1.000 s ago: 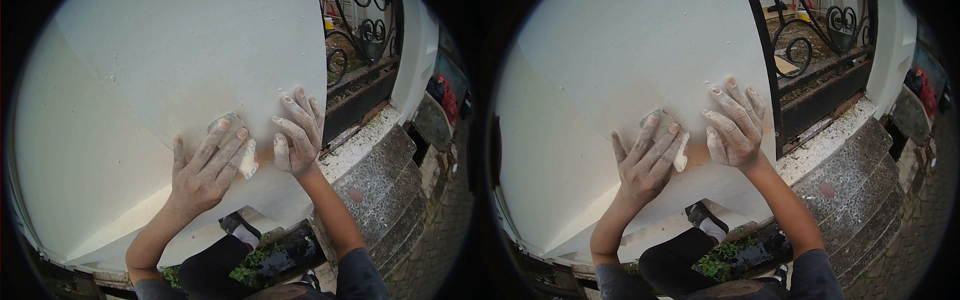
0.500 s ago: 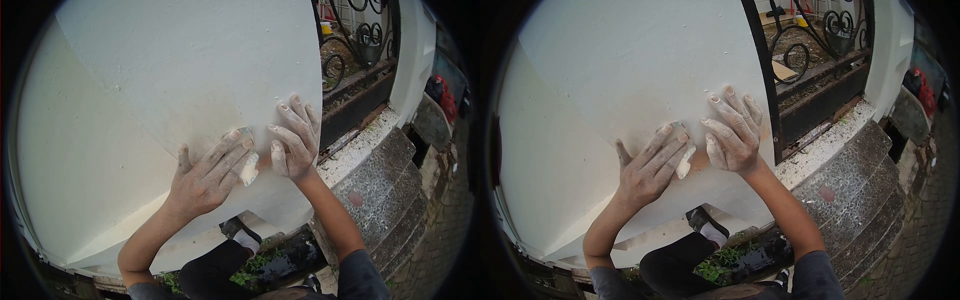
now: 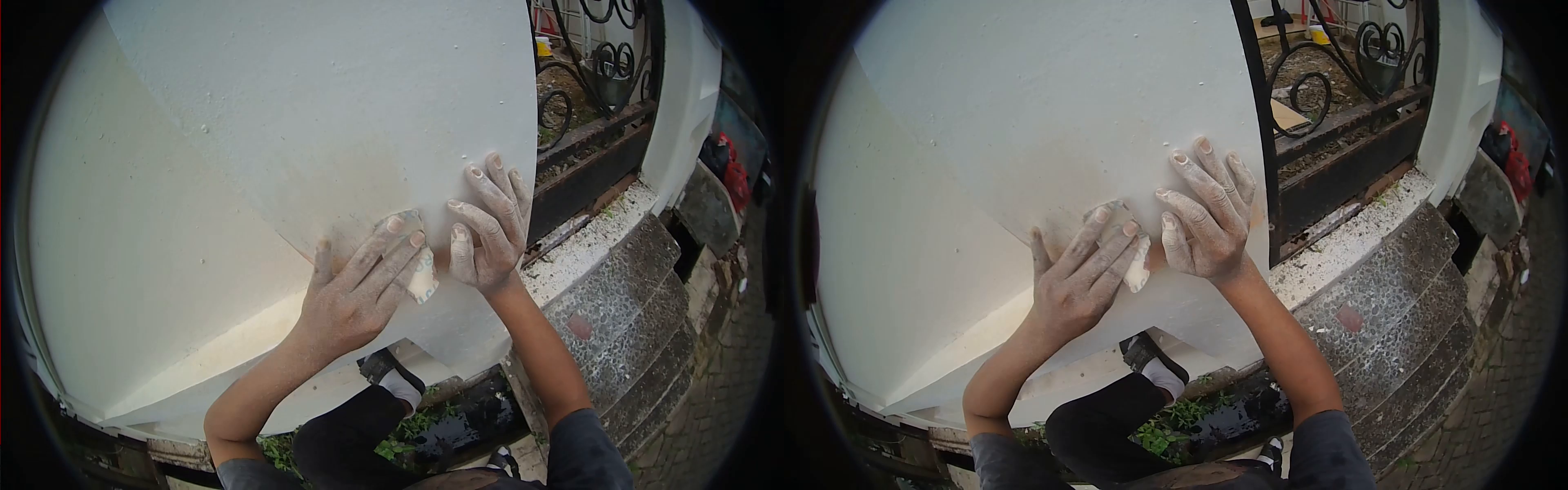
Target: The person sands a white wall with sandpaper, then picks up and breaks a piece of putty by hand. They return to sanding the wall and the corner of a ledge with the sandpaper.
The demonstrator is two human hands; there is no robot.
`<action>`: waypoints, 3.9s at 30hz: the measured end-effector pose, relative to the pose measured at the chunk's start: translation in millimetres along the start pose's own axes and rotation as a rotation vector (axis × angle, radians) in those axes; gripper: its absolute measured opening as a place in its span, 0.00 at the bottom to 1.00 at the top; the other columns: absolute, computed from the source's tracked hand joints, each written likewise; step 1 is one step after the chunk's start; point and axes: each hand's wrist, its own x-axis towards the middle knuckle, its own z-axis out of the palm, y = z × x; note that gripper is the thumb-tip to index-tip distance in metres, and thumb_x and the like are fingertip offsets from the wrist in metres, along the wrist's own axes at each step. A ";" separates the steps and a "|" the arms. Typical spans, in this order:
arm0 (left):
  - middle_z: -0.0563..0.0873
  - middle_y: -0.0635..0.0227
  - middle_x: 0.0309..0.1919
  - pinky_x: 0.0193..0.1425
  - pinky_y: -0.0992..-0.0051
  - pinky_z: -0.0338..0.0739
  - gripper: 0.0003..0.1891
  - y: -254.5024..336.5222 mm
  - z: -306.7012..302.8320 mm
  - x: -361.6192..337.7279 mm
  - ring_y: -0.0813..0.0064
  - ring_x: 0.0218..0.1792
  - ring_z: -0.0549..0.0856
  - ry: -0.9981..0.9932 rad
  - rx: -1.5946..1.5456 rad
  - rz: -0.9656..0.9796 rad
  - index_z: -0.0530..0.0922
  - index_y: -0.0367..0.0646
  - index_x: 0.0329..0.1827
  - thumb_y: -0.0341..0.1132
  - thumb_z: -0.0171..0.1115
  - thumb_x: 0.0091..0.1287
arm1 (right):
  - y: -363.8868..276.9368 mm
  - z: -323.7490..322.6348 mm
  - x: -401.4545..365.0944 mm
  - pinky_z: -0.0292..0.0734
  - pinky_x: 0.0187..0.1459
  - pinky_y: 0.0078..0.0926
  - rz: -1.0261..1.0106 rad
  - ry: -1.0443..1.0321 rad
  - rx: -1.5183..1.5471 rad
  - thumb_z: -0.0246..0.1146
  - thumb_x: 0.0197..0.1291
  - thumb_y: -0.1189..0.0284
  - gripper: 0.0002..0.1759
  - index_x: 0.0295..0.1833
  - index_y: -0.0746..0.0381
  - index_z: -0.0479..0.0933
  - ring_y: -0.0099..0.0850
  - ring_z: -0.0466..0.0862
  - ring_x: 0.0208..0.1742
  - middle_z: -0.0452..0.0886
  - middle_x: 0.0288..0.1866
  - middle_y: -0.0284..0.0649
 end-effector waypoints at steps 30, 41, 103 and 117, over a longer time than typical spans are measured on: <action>0.72 0.78 0.62 0.69 0.45 0.24 0.13 12.3 5.0 0.1 0.80 0.66 0.65 -0.128 -0.001 0.078 0.79 0.55 0.48 0.39 0.50 0.63 | 0.4 -0.5 0.5 0.49 0.67 0.44 -0.001 -0.005 -0.003 0.56 0.51 0.71 0.08 0.37 0.55 0.78 0.43 0.67 0.66 0.77 0.56 0.43; 0.81 0.79 0.51 0.69 0.46 0.20 0.14 14.1 8.3 1.6 0.71 0.62 0.73 -0.049 0.081 0.123 0.79 0.54 0.48 0.35 0.57 0.59 | -0.1 -1.3 0.3 0.49 0.67 0.44 0.003 -0.012 -0.004 0.55 0.52 0.71 0.08 0.37 0.55 0.78 0.43 0.68 0.66 0.77 0.56 0.43; 0.76 0.81 0.58 0.71 0.46 0.25 0.13 -32.7 -21.8 11.1 0.80 0.65 0.67 0.082 0.184 0.096 0.78 0.57 0.48 0.42 0.50 0.63 | -2.8 -2.9 1.9 0.51 0.66 0.44 -0.002 -0.009 -0.045 0.55 0.49 0.74 0.09 0.36 0.56 0.78 0.42 0.68 0.65 0.77 0.55 0.43; 0.82 0.81 0.50 0.72 0.49 0.26 0.09 -33.9 -21.4 7.6 0.76 0.61 0.73 0.167 0.109 -0.050 0.79 0.58 0.44 0.39 0.57 0.61 | -0.1 1.0 0.7 0.50 0.67 0.43 -0.012 0.014 -0.050 0.55 0.49 0.74 0.10 0.37 0.55 0.78 0.43 0.68 0.66 0.77 0.55 0.42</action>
